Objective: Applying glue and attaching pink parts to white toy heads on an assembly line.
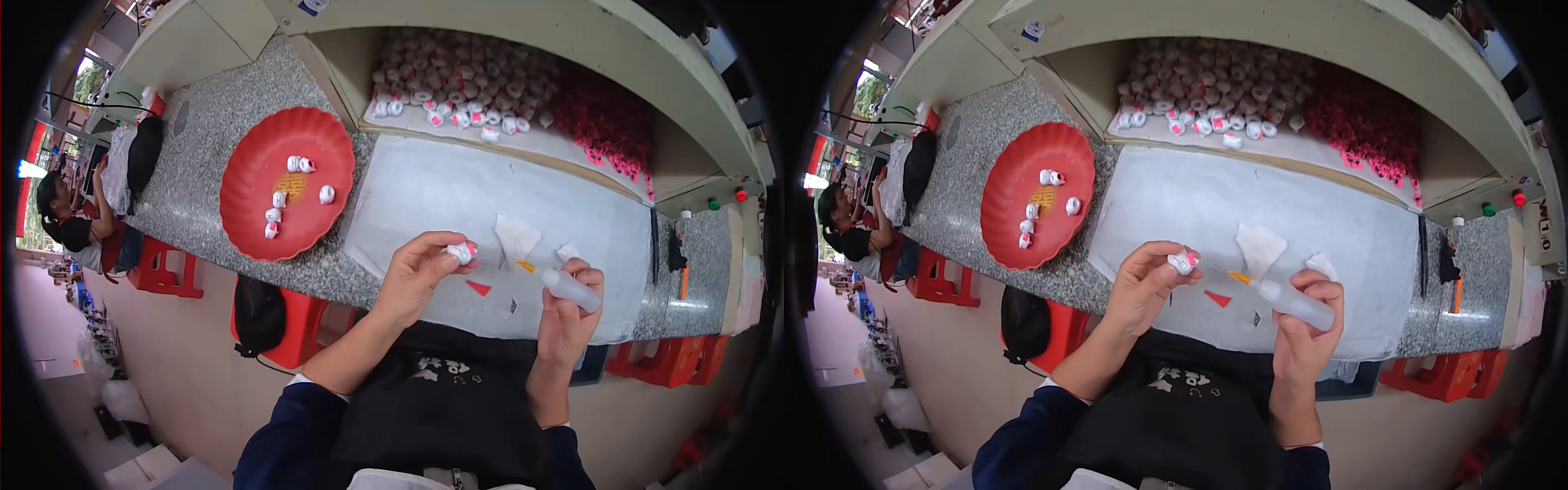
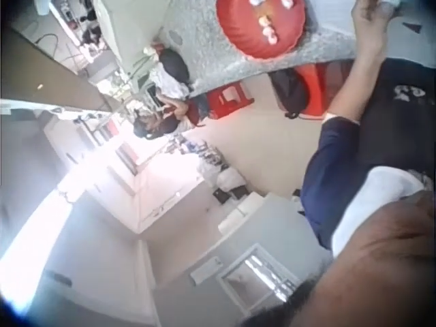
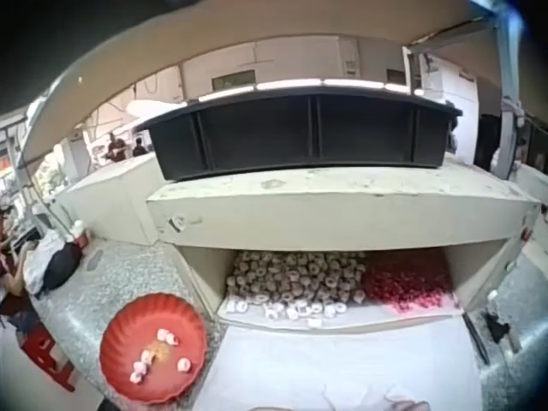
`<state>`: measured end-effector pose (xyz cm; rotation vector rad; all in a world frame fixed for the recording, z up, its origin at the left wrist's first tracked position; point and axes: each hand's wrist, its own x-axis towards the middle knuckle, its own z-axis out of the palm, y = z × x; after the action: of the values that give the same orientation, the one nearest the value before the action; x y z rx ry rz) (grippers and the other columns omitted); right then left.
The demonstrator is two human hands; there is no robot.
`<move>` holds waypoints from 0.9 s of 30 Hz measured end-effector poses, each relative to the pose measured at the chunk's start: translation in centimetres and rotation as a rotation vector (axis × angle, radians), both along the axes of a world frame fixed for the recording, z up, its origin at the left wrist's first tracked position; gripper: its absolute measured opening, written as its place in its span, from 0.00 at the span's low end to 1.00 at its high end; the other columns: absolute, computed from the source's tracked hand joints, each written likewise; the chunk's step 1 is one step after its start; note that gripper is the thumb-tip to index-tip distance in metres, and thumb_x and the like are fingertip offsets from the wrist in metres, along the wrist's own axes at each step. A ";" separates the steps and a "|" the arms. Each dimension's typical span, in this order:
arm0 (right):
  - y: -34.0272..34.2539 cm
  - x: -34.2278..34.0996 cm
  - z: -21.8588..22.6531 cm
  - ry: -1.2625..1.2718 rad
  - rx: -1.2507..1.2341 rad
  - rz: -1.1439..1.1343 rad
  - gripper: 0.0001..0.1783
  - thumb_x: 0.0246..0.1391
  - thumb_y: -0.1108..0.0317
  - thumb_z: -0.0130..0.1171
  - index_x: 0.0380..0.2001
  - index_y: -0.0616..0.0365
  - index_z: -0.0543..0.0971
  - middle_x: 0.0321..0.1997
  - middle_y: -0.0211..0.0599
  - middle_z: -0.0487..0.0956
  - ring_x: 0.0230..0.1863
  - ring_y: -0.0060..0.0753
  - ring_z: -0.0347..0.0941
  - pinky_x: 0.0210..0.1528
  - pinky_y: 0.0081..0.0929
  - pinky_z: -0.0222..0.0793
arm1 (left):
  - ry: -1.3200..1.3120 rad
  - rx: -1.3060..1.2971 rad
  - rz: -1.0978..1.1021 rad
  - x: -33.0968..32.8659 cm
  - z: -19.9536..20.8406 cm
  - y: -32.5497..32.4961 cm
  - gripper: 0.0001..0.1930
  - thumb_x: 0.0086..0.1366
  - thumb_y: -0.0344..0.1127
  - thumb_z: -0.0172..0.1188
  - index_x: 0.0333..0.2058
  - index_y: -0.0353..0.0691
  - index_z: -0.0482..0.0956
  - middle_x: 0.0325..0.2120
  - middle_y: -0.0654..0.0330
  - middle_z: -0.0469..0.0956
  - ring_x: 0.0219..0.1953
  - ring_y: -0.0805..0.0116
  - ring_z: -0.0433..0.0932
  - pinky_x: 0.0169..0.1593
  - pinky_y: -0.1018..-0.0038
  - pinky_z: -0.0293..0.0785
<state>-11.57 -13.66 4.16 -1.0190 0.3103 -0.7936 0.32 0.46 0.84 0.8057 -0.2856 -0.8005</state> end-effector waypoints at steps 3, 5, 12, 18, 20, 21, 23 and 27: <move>0.9 0.3 0.2 0.040 -0.156 -0.064 0.15 0.33 0.77 0.52 0.29 0.59 0.62 0.30 0.34 0.63 0.30 0.25 0.61 0.34 0.18 0.60 | -0.010 0.000 0.134 -1.6 -0.1 0.5 0.16 0.52 0.26 0.51 0.42 0.35 0.64 0.37 0.55 0.69 0.36 0.66 0.71 0.41 0.71 0.67; 1.6 -0.1 0.5 0.069 -0.361 -0.096 0.15 0.33 0.77 0.52 0.29 0.58 0.62 0.30 0.34 0.62 0.29 0.25 0.60 0.34 0.19 0.59 | -0.004 0.021 0.139 -2.1 0.1 0.8 0.17 0.51 0.26 0.52 0.42 0.35 0.63 0.38 0.54 0.69 0.37 0.67 0.71 0.42 0.71 0.67; 2.7 -0.7 0.1 0.036 -0.796 -0.094 0.24 0.27 0.69 0.68 0.29 0.55 0.66 0.29 0.35 0.67 0.25 0.25 0.66 0.26 0.19 0.64 | -0.068 0.046 0.141 -2.4 -0.2 1.4 0.19 0.50 0.26 0.54 0.43 0.33 0.63 0.38 0.53 0.68 0.39 0.69 0.69 0.45 0.70 0.66; 2.9 -0.7 0.0 0.020 -0.840 -0.055 0.24 0.25 0.70 0.68 0.29 0.56 0.66 0.30 0.36 0.68 0.26 0.25 0.66 0.26 0.19 0.65 | -0.064 0.047 0.145 -2.5 -0.1 1.4 0.19 0.50 0.26 0.54 0.43 0.33 0.63 0.37 0.53 0.68 0.39 0.69 0.69 0.44 0.72 0.66; 2.8 -0.6 -0.1 0.008 -0.830 -0.051 0.24 0.25 0.70 0.68 0.29 0.56 0.67 0.30 0.36 0.68 0.26 0.25 0.66 0.26 0.19 0.65 | -0.066 0.050 0.139 -2.5 -0.1 1.3 0.19 0.50 0.26 0.54 0.42 0.33 0.63 0.37 0.53 0.68 0.39 0.69 0.69 0.44 0.72 0.66; 2.8 -0.5 -0.1 0.009 -0.828 -0.052 0.24 0.25 0.70 0.68 0.29 0.56 0.67 0.30 0.36 0.68 0.26 0.25 0.66 0.26 0.19 0.65 | -0.070 0.053 0.134 -2.4 -0.1 1.3 0.19 0.50 0.27 0.54 0.42 0.33 0.63 0.37 0.53 0.68 0.39 0.69 0.69 0.44 0.72 0.66; 2.7 -0.5 0.0 0.017 -0.842 -0.055 0.25 0.24 0.70 0.69 0.29 0.55 0.67 0.29 0.36 0.68 0.25 0.25 0.66 0.25 0.19 0.65 | -0.070 0.056 0.129 -2.5 0.0 1.2 0.19 0.50 0.27 0.54 0.42 0.33 0.63 0.37 0.53 0.68 0.39 0.70 0.69 0.44 0.72 0.66; 2.7 -0.5 0.0 0.023 -0.845 -0.048 0.25 0.24 0.70 0.69 0.29 0.55 0.67 0.29 0.35 0.68 0.24 0.25 0.66 0.24 0.19 0.65 | -0.057 0.068 0.134 -2.5 -0.1 1.2 0.19 0.50 0.27 0.54 0.42 0.33 0.63 0.37 0.53 0.68 0.39 0.70 0.69 0.44 0.72 0.66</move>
<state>-12.02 -10.97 4.17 -1.8146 -0.0002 -0.9801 -2.20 1.66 0.76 0.9031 -0.2534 -0.6653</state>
